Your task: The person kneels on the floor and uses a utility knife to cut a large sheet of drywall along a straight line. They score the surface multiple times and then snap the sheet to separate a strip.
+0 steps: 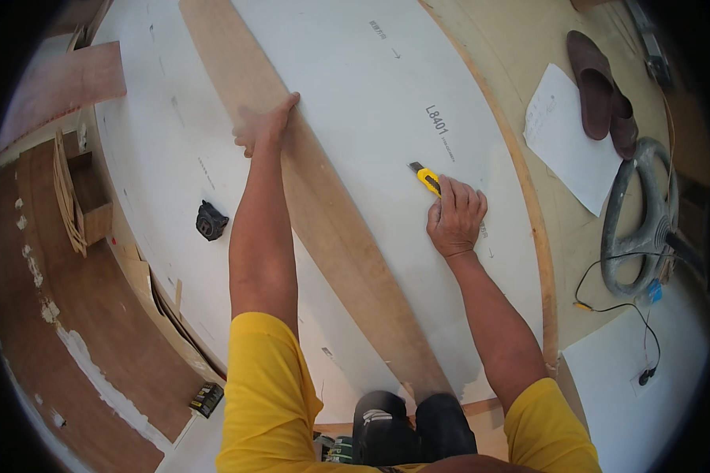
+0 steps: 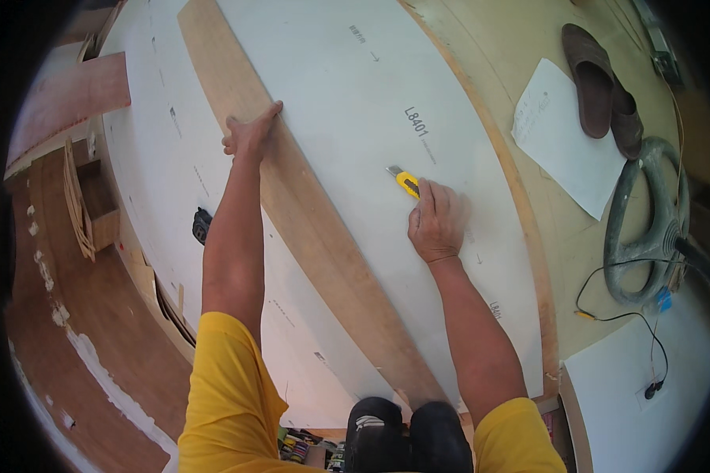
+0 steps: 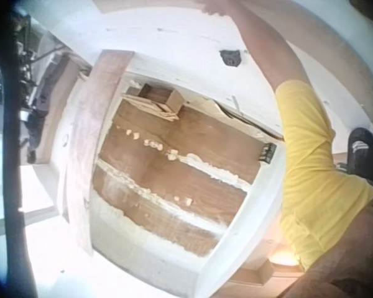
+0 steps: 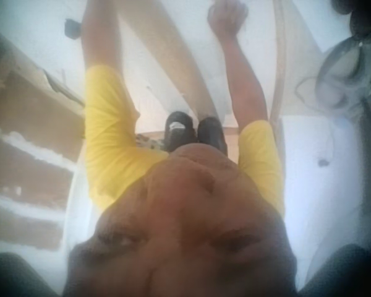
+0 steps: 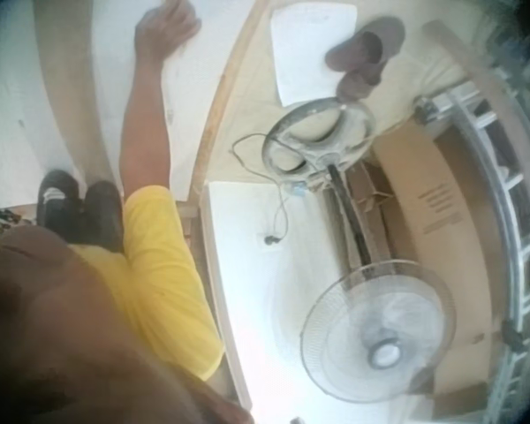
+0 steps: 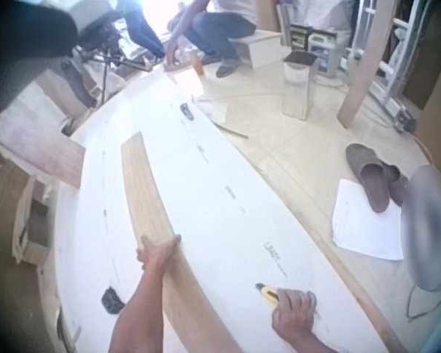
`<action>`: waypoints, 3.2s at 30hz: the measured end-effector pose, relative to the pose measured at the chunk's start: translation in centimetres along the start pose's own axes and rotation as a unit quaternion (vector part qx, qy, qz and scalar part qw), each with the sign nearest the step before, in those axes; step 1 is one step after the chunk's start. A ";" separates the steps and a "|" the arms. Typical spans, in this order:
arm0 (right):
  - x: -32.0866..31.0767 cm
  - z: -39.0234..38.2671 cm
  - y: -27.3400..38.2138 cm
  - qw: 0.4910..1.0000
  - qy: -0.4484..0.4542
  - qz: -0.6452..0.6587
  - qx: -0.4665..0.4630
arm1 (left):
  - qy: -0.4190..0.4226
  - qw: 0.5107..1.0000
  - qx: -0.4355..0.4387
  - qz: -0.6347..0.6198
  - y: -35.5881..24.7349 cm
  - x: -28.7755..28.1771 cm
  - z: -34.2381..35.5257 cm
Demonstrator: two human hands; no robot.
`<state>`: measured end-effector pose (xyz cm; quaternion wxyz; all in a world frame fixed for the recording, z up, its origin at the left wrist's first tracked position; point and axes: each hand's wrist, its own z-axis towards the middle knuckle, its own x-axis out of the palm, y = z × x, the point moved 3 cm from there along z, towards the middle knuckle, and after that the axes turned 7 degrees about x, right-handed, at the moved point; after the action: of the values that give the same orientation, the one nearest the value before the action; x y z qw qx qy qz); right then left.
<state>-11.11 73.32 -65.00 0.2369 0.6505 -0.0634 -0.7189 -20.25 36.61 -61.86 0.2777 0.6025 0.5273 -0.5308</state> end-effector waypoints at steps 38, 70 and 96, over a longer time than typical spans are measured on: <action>0.2 0.1 -0.6 1.000 0.006 -0.008 0.007 | 0.065 0.997 0.006 -0.041 -0.7 0.0 -0.8; 0.3 -0.1 -0.5 1.000 -0.005 -0.012 0.006 | 0.044 0.996 0.039 -0.072 0.0 -0.2 -0.2; 0.4 -0.4 -0.9 0.997 -0.067 0.028 0.005 | -0.108 0.977 0.180 0.034 2.3 3.5 -1.6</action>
<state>-10.93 74.06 -65.81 0.2486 0.6003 -0.1009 -0.7534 -18.00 38.62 -65.19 0.2383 0.5992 0.3692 -0.6692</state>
